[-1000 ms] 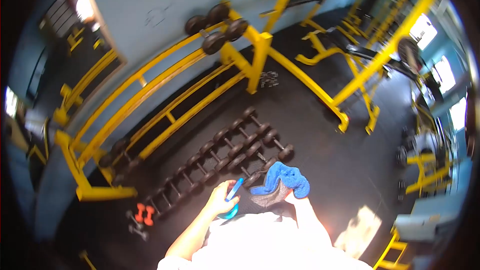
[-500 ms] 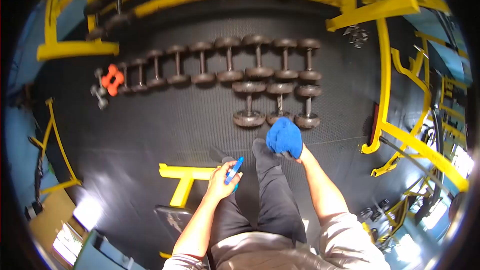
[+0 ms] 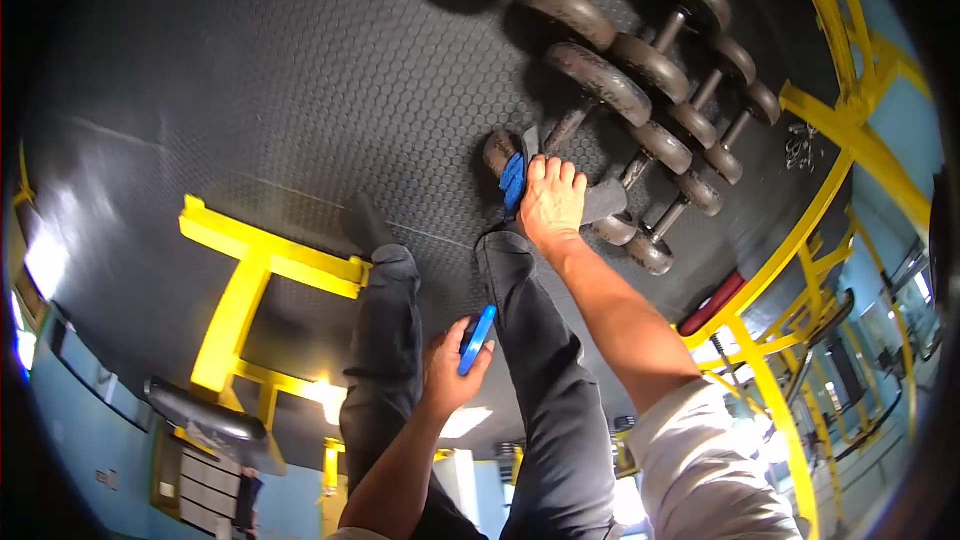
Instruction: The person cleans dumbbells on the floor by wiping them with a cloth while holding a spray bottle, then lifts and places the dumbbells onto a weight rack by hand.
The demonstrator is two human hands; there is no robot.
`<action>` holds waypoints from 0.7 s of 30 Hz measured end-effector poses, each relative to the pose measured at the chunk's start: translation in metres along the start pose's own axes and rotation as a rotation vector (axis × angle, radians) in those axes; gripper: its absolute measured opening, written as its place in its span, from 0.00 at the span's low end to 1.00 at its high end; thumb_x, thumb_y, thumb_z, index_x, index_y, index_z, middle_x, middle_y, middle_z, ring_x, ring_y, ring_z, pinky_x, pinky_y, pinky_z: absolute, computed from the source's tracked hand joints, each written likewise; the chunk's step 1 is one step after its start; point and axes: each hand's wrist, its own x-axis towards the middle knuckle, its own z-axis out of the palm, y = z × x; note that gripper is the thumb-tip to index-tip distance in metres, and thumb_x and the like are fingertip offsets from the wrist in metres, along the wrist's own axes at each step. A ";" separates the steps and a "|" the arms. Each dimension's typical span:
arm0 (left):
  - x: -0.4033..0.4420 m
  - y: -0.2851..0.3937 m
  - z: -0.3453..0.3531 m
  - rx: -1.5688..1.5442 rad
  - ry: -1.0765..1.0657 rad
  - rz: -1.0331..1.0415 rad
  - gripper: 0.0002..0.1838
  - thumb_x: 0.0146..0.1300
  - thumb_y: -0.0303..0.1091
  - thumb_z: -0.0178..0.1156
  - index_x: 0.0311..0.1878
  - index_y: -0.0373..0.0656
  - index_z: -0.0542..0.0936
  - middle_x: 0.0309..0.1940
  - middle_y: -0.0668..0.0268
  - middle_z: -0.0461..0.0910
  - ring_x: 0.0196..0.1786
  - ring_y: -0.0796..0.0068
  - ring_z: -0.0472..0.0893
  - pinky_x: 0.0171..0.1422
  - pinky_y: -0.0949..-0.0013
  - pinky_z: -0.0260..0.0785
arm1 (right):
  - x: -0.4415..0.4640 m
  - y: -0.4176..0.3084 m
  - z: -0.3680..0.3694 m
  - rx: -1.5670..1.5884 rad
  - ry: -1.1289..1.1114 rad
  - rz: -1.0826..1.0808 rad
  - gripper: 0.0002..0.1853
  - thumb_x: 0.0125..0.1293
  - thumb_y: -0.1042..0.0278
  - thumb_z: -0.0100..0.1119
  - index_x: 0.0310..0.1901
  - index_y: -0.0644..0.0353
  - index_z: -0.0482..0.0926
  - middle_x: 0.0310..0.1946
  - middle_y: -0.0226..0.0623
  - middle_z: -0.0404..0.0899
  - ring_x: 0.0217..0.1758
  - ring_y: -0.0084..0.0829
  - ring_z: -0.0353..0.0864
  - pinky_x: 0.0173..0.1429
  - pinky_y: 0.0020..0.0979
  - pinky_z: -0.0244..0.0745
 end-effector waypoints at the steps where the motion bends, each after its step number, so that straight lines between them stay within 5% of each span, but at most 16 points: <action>1: 0.008 0.002 0.000 0.046 -0.032 0.048 0.23 0.55 0.35 0.67 0.52 0.36 0.75 0.33 0.58 0.81 0.35 0.58 0.80 0.44 0.60 0.71 | 0.003 -0.002 -0.001 -0.069 0.011 -0.040 0.25 0.59 0.63 0.52 0.58 0.64 0.70 0.48 0.41 0.75 0.53 0.39 0.71 0.58 0.42 0.62; 4: 0.018 0.016 -0.006 0.017 -0.047 0.134 0.23 0.54 0.35 0.67 0.53 0.41 0.76 0.35 0.58 0.81 0.39 0.55 0.79 0.50 0.57 0.68 | 0.015 -0.019 -0.008 -0.238 0.014 -0.139 0.24 0.61 0.63 0.52 0.57 0.65 0.70 0.46 0.39 0.78 0.49 0.37 0.75 0.54 0.41 0.67; 7: 0.018 0.015 -0.016 -0.006 0.056 0.214 0.24 0.54 0.37 0.67 0.54 0.42 0.76 0.34 0.58 0.81 0.38 0.56 0.79 0.50 0.58 0.69 | 0.035 -0.044 -0.016 -0.309 -0.160 -0.003 0.20 0.63 0.64 0.52 0.54 0.65 0.73 0.49 0.41 0.78 0.52 0.38 0.77 0.53 0.37 0.72; 12: 0.018 0.001 -0.029 -0.079 0.123 0.073 0.25 0.53 0.40 0.64 0.55 0.46 0.74 0.34 0.59 0.82 0.39 0.55 0.80 0.58 0.53 0.64 | 0.040 -0.046 -0.034 -0.152 -0.296 0.029 0.29 0.48 0.62 0.68 0.52 0.63 0.72 0.51 0.45 0.77 0.57 0.44 0.76 0.60 0.38 0.74; 21: 0.018 -0.019 -0.028 -0.144 0.306 0.029 0.26 0.52 0.41 0.65 0.53 0.41 0.73 0.35 0.58 0.82 0.41 0.56 0.81 0.58 0.54 0.64 | 0.037 -0.033 -0.067 -0.125 -0.221 0.031 0.31 0.42 0.63 0.67 0.49 0.68 0.71 0.47 0.51 0.79 0.53 0.48 0.79 0.61 0.37 0.73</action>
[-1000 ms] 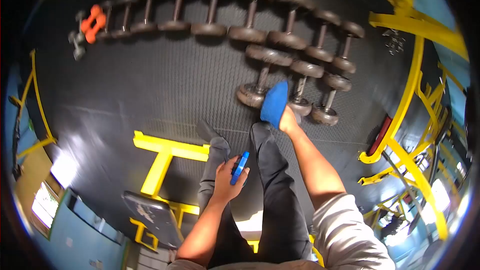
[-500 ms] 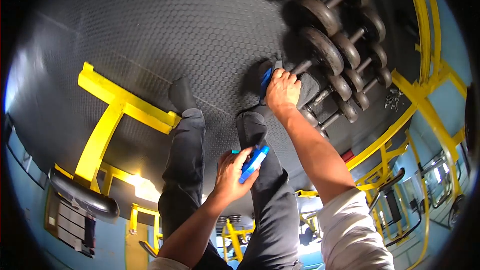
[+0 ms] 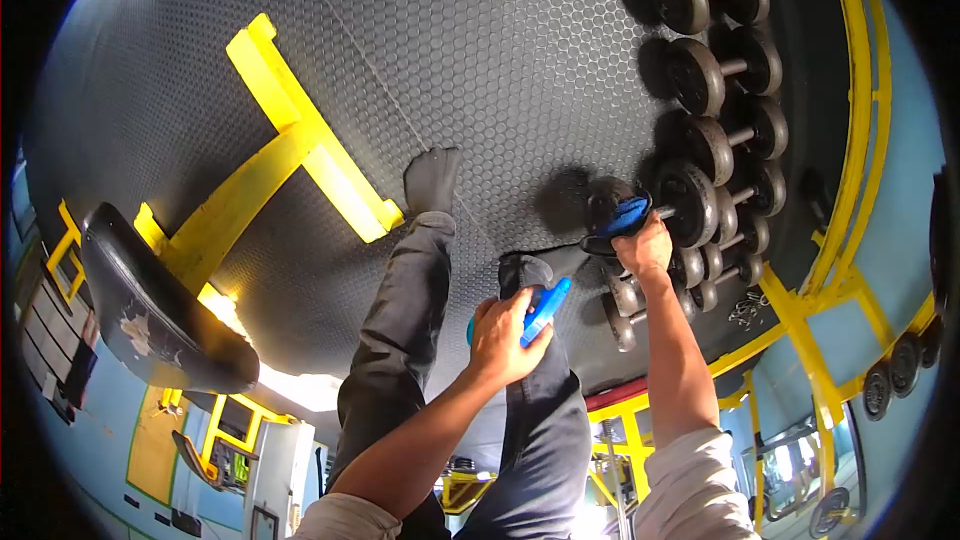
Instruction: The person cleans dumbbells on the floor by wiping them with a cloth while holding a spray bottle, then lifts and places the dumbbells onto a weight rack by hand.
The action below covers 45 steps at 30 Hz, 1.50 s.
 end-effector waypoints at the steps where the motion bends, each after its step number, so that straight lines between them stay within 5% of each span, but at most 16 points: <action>1: 0.002 0.002 0.000 -0.012 0.004 0.000 0.26 0.52 0.41 0.65 0.53 0.41 0.73 0.35 0.58 0.82 0.41 0.56 0.81 0.58 0.54 0.64 | -0.010 -0.002 -0.014 0.148 0.032 0.000 0.29 0.41 0.65 0.68 0.47 0.68 0.73 0.44 0.50 0.81 0.51 0.47 0.81 0.59 0.36 0.74; 3: 0.004 0.006 0.002 0.036 0.092 -0.015 0.23 0.54 0.42 0.66 0.51 0.41 0.76 0.31 0.54 0.81 0.36 0.51 0.81 0.52 0.54 0.67 | -0.023 0.002 -0.025 0.287 0.060 -0.004 0.27 0.41 0.68 0.68 0.46 0.69 0.74 0.41 0.50 0.83 0.48 0.46 0.82 0.58 0.35 0.75; 8: 0.013 0.002 0.008 0.036 0.284 -0.035 0.20 0.57 0.42 0.66 0.48 0.40 0.75 0.28 0.56 0.80 0.33 0.51 0.80 0.44 0.53 0.69 | -0.035 0.003 -0.032 1.230 -0.112 -0.023 0.21 0.37 0.83 0.64 0.40 0.70 0.78 0.34 0.41 0.84 0.37 0.35 0.83 0.49 0.34 0.78; 10: 0.017 0.001 0.010 0.035 0.367 0.040 0.24 0.57 0.41 0.66 0.53 0.41 0.74 0.28 0.54 0.80 0.32 0.51 0.80 0.41 0.54 0.70 | -0.039 -0.012 -0.029 1.526 -0.196 -0.016 0.19 0.36 0.88 0.61 0.37 0.70 0.79 0.30 0.39 0.83 0.30 0.31 0.82 0.42 0.35 0.80; 18: 0.018 0.022 -0.013 -0.124 0.133 -0.100 0.35 0.59 0.37 0.63 0.69 0.43 0.63 0.34 0.50 0.78 0.38 0.51 0.79 0.46 0.55 0.70 | -0.016 -0.025 -0.016 1.653 -0.354 -0.082 0.09 0.40 0.83 0.59 0.28 0.68 0.80 0.26 0.40 0.83 0.29 0.33 0.83 0.42 0.33 0.78; 21: 0.016 0.025 -0.013 0.079 0.081 0.038 0.37 0.58 0.38 0.63 0.71 0.43 0.62 0.40 0.46 0.76 0.41 0.50 0.79 0.45 0.54 0.70 | -0.001 0.016 -0.001 1.631 -0.338 0.013 0.06 0.37 0.77 0.57 0.23 0.62 0.78 0.23 0.35 0.80 0.28 0.32 0.81 0.40 0.33 0.78; 23: 0.016 0.031 -0.013 0.063 0.018 0.038 0.38 0.56 0.37 0.62 0.71 0.50 0.63 0.43 0.45 0.74 0.39 0.50 0.79 0.43 0.53 0.71 | 0.031 0.080 0.062 1.629 -0.434 -0.029 0.16 0.35 0.77 0.57 0.32 0.62 0.81 0.28 0.35 0.82 0.31 0.32 0.82 0.42 0.32 0.78; 24: 0.017 0.031 -0.010 0.062 0.030 0.153 0.37 0.55 0.36 0.62 0.71 0.50 0.63 0.46 0.44 0.74 0.41 0.49 0.79 0.45 0.53 0.73 | 0.015 0.072 0.054 1.723 -0.475 0.098 0.28 0.32 0.78 0.57 0.44 0.62 0.81 0.33 0.35 0.83 0.34 0.32 0.82 0.45 0.33 0.78; 25: 0.017 0.029 -0.007 0.064 0.036 0.265 0.37 0.55 0.34 0.61 0.71 0.51 0.64 0.48 0.43 0.74 0.43 0.48 0.80 0.47 0.54 0.74 | -0.007 0.047 0.037 1.724 -0.369 -0.016 0.34 0.32 0.79 0.57 0.52 0.63 0.78 0.36 0.35 0.83 0.35 0.32 0.82 0.46 0.33 0.79; 29: 0.016 0.023 0.006 0.013 -0.208 0.243 0.34 0.56 0.35 0.59 0.67 0.38 0.65 0.55 0.44 0.72 0.57 0.45 0.75 0.60 0.52 0.69 | -0.016 0.044 0.054 1.604 -0.386 -0.073 0.23 0.41 0.82 0.55 0.44 0.61 0.79 0.36 0.34 0.81 0.40 0.30 0.79 0.49 0.29 0.74; 33: 0.009 0.026 0.015 0.240 -0.189 0.177 0.29 0.55 0.35 0.60 0.61 0.37 0.67 0.49 0.48 0.76 0.50 0.45 0.78 0.49 0.52 0.70 | -0.037 0.042 0.030 1.751 -0.012 0.053 0.15 0.46 0.82 0.52 0.37 0.61 0.80 0.32 0.28 0.79 0.35 0.24 0.74 0.45 0.24 0.69; 35: 0.008 0.027 0.020 0.246 -0.140 0.190 0.25 0.53 0.33 0.60 0.55 0.39 0.69 0.41 0.49 0.78 0.43 0.47 0.79 0.48 0.51 0.70 | -0.064 0.077 0.035 1.547 0.008 0.148 0.14 0.47 0.80 0.51 0.37 0.60 0.80 0.30 0.26 0.78 0.34 0.23 0.73 0.45 0.24 0.67; 37: 0.010 0.023 0.023 0.182 -0.264 0.084 0.24 0.52 0.31 0.59 0.54 0.40 0.70 0.41 0.48 0.77 0.42 0.47 0.79 0.46 0.50 0.71 | -0.098 0.099 0.040 1.708 0.103 0.263 0.11 0.48 0.79 0.51 0.35 0.61 0.79 0.29 0.26 0.76 0.34 0.23 0.72 0.44 0.24 0.66; 41: 0.013 0.036 0.030 0.241 -0.138 0.184 0.19 0.50 0.29 0.59 0.48 0.40 0.72 0.35 0.53 0.78 0.38 0.48 0.80 0.43 0.51 0.72 | -0.159 0.136 0.056 1.684 0.171 0.392 0.10 0.50 0.81 0.49 0.34 0.62 0.78 0.34 0.29 0.79 0.40 0.27 0.76 0.50 0.25 0.68; 43: 0.013 0.037 0.028 0.262 -0.188 0.177 0.19 0.50 0.29 0.59 0.48 0.41 0.72 0.35 0.54 0.78 0.38 0.48 0.80 0.44 0.52 0.72 | -0.173 0.143 0.089 1.538 0.215 0.298 0.14 0.50 0.77 0.51 0.41 0.65 0.76 0.39 0.34 0.80 0.43 0.32 0.78 0.54 0.32 0.71; 45: 0.013 0.036 0.027 0.208 -0.364 0.143 0.22 0.50 0.30 0.59 0.51 0.41 0.70 0.37 0.52 0.77 0.38 0.47 0.79 0.44 0.51 0.71 | -0.171 0.109 0.063 1.657 0.175 0.427 0.13 0.50 0.77 0.52 0.39 0.66 0.77 0.39 0.34 0.80 0.44 0.32 0.78 0.54 0.32 0.70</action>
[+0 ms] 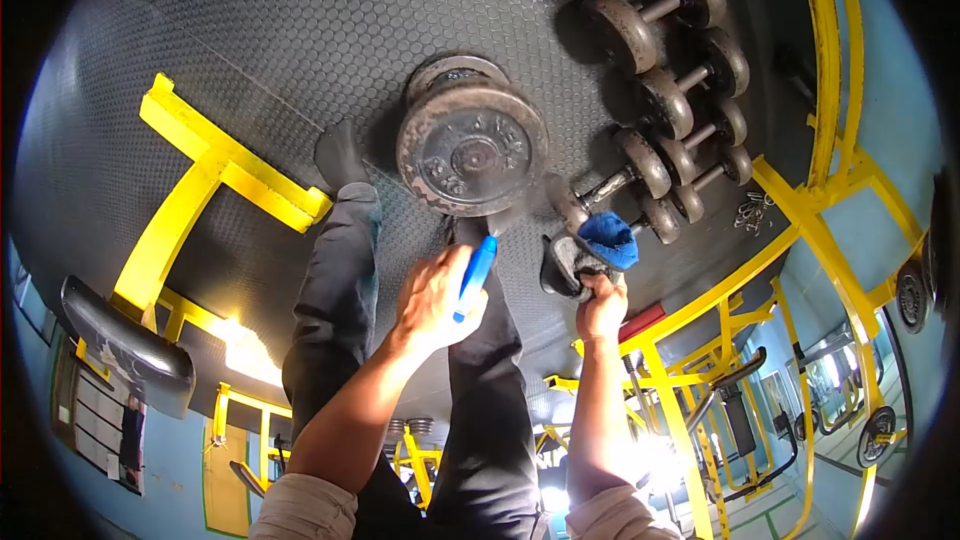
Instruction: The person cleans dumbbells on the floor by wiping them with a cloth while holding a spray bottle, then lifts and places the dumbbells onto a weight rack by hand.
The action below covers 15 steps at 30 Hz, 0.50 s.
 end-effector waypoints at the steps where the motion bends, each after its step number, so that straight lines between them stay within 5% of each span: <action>1: 0.001 0.000 0.000 0.022 0.018 0.015 0.24 0.51 0.30 0.59 0.53 0.41 0.70 0.38 0.51 0.77 0.39 0.46 0.78 0.45 0.50 0.71 | 0.002 0.012 0.007 -0.122 0.002 -0.094 0.11 0.53 0.76 0.53 0.39 0.65 0.78 0.39 0.34 0.81 0.44 0.32 0.77 0.55 0.30 0.70; 4: 0.004 -0.002 -0.004 0.095 0.181 -0.018 0.22 0.51 0.30 0.59 0.52 0.40 0.71 0.39 0.51 0.77 0.41 0.45 0.78 0.46 0.50 0.71 | 0.005 -0.025 0.073 -0.106 0.029 -0.186 0.10 0.58 0.71 0.55 0.40 0.63 0.79 0.38 0.32 0.81 0.44 0.30 0.77 0.54 0.28 0.68; 6: 0.003 -0.005 -0.011 0.042 0.292 -0.068 0.23 0.53 0.29 0.58 0.54 0.38 0.71 0.43 0.50 0.77 0.46 0.45 0.77 0.50 0.53 0.71 | 0.025 -0.026 0.127 -0.048 -0.050 -0.186 0.19 0.57 0.69 0.58 0.51 0.61 0.76 0.49 0.37 0.78 0.53 0.36 0.76 0.63 0.38 0.65; 8: 0.002 -0.013 -0.013 0.039 0.502 -0.010 0.24 0.55 0.29 0.58 0.57 0.38 0.70 0.47 0.49 0.77 0.47 0.48 0.78 0.53 0.56 0.71 | 0.040 -0.039 0.177 -0.939 -0.067 -0.731 0.29 0.56 0.62 0.60 0.61 0.59 0.70 0.65 0.49 0.66 0.70 0.50 0.61 0.72 0.58 0.49; 9: 0.002 -0.018 -0.014 0.013 0.568 -0.038 0.25 0.56 0.29 0.58 0.58 0.36 0.70 0.51 0.50 0.76 0.46 0.55 0.78 0.53 0.60 0.71 | 0.036 -0.047 0.208 -1.023 -0.006 -0.776 0.34 0.55 0.60 0.60 0.65 0.57 0.66 0.70 0.49 0.57 0.74 0.53 0.50 0.72 0.63 0.41; 10: 0.003 -0.017 -0.018 -0.074 0.649 -0.077 0.26 0.56 0.30 0.58 0.58 0.34 0.68 0.49 0.47 0.75 0.49 0.48 0.77 0.53 0.57 0.71 | 0.027 -0.050 0.232 -1.108 0.057 -0.818 0.39 0.55 0.57 0.59 0.69 0.54 0.61 0.74 0.50 0.48 0.78 0.56 0.39 0.73 0.68 0.32; 12: 0.003 -0.030 -0.017 -0.177 0.794 -0.051 0.21 0.62 0.25 0.55 0.59 0.33 0.69 0.55 0.53 0.72 0.46 0.66 0.76 0.52 0.66 0.71 | 0.014 -0.043 0.241 -1.118 -0.223 -0.961 0.43 0.54 0.56 0.60 0.73 0.50 0.56 0.76 0.44 0.43 0.79 0.53 0.35 0.74 0.66 0.30; 14: 0.000 -0.039 -0.022 0.042 0.784 0.057 0.20 0.60 0.25 0.57 0.57 0.34 0.70 0.50 0.54 0.76 0.45 0.65 0.77 0.51 0.64 0.72 | -0.001 -0.029 0.225 -1.032 -0.640 -0.965 0.44 0.54 0.53 0.62 0.73 0.45 0.55 0.75 0.41 0.51 0.78 0.51 0.44 0.73 0.66 0.37; 15: -0.003 -0.037 -0.019 0.033 0.670 -0.024 0.22 0.58 0.25 0.59 0.57 0.34 0.70 0.49 0.53 0.76 0.45 0.61 0.78 0.52 0.62 0.72 | -0.003 -0.030 0.211 -1.114 -0.886 -0.594 0.44 0.55 0.54 0.61 0.74 0.44 0.54 0.70 0.39 0.59 0.74 0.47 0.53 0.72 0.62 0.44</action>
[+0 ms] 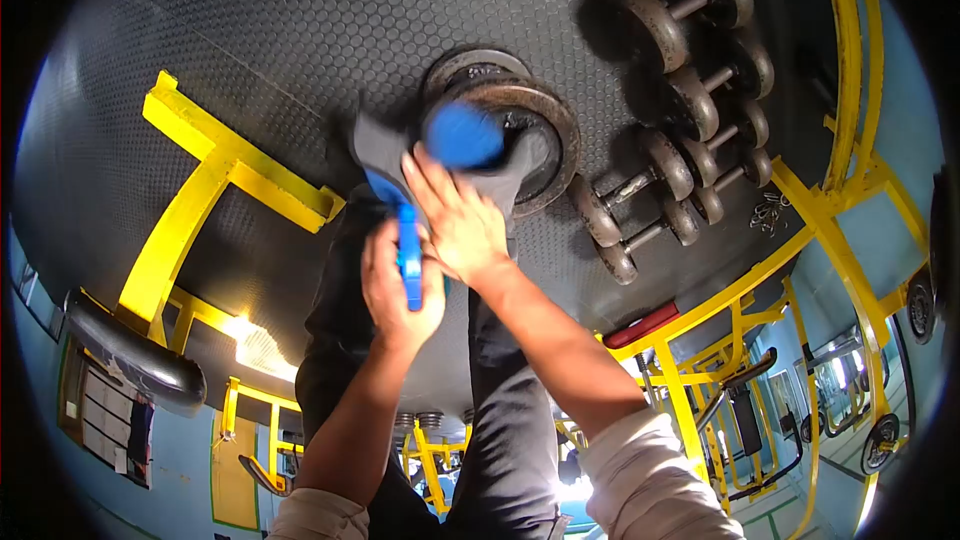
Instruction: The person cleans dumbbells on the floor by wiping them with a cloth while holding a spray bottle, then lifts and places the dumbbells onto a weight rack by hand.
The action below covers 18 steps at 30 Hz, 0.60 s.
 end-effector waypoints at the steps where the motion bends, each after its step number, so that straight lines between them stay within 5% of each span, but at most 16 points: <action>1: -0.004 0.005 0.000 0.017 -0.109 -0.072 0.24 0.55 0.25 0.60 0.56 0.35 0.70 0.47 0.52 0.77 0.46 0.57 0.79 0.52 0.60 0.72 | -0.014 0.000 -0.016 0.142 -0.343 0.157 0.44 0.55 0.55 0.60 0.74 0.44 0.53 0.65 0.38 0.68 0.71 0.44 0.63 0.71 0.58 0.52; 3: -0.005 0.010 0.001 0.007 -0.247 -0.064 0.28 0.50 0.26 0.61 0.58 0.36 0.69 0.43 0.49 0.76 0.46 0.46 0.78 0.50 0.53 0.72 | -0.047 0.045 0.004 -0.438 -0.141 -0.076 0.44 0.54 0.57 0.59 0.74 0.41 0.52 0.52 0.38 0.79 0.54 0.40 0.79 0.68 0.59 0.57; 5: -0.003 0.010 0.002 0.011 -0.212 0.006 0.28 0.51 0.27 0.60 0.58 0.36 0.69 0.43 0.50 0.75 0.44 0.48 0.79 0.49 0.54 0.72 | -0.059 0.086 -0.012 -0.524 0.388 -0.268 0.46 0.53 0.58 0.58 0.75 0.47 0.51 0.52 0.44 0.78 0.54 0.41 0.79 0.68 0.59 0.56; 7: -0.005 0.006 0.002 -0.033 -0.210 -0.074 0.28 0.52 0.27 0.59 0.59 0.35 0.68 0.43 0.50 0.75 0.43 0.51 0.79 0.48 0.56 0.72 | -0.051 0.098 -0.031 -0.051 -0.083 0.510 0.46 0.53 0.59 0.58 0.74 0.55 0.51 0.65 0.52 0.67 0.71 0.47 0.62 0.74 0.60 0.45; 9: -0.003 0.008 0.001 -0.004 -0.092 -0.049 0.27 0.53 0.26 0.59 0.59 0.36 0.68 0.43 0.51 0.75 0.41 0.55 0.79 0.47 0.58 0.73 | -0.012 0.090 -0.027 -0.388 0.753 0.271 0.45 0.53 0.60 0.59 0.73 0.62 0.52 0.73 0.54 0.51 0.78 0.51 0.43 0.77 0.58 0.35; 11: 0.001 0.010 -0.005 -0.062 -0.006 -0.025 0.26 0.54 0.25 0.57 0.59 0.35 0.69 0.46 0.51 0.76 0.42 0.58 0.79 0.47 0.61 0.73 | 0.027 0.045 -0.031 -0.425 0.813 0.211 0.45 0.54 0.59 0.60 0.73 0.62 0.52 0.75 0.51 0.46 0.79 0.50 0.41 0.77 0.57 0.33; 14: 0.006 0.000 -0.011 -0.094 0.165 -0.041 0.27 0.56 0.23 0.56 0.61 0.32 0.67 0.57 0.52 0.74 0.49 0.64 0.77 0.52 0.66 0.71 | 0.024 0.009 -0.016 -0.379 0.546 0.063 0.46 0.54 0.57 0.63 0.72 0.60 0.53 0.74 0.45 0.50 0.78 0.49 0.44 0.77 0.57 0.34; 17: 0.012 -0.003 -0.014 -0.168 0.186 -0.090 0.29 0.56 0.22 0.56 0.63 0.32 0.65 0.58 0.53 0.73 0.52 0.64 0.77 0.53 0.67 0.70 | -0.035 0.040 0.010 -0.304 0.194 -0.127 0.45 0.52 0.59 0.63 0.72 0.55 0.56 0.74 0.43 0.52 0.77 0.47 0.47 0.77 0.56 0.36; 18: 0.011 -0.005 -0.014 -0.157 0.161 -0.078 0.29 0.56 0.23 0.57 0.63 0.33 0.66 0.57 0.52 0.74 0.52 0.63 0.77 0.53 0.66 0.71 | -0.053 0.053 0.002 -0.297 0.156 -0.014 0.44 0.51 0.60 0.63 0.72 0.54 0.57 0.74 0.44 0.52 0.77 0.48 0.48 0.77 0.57 0.35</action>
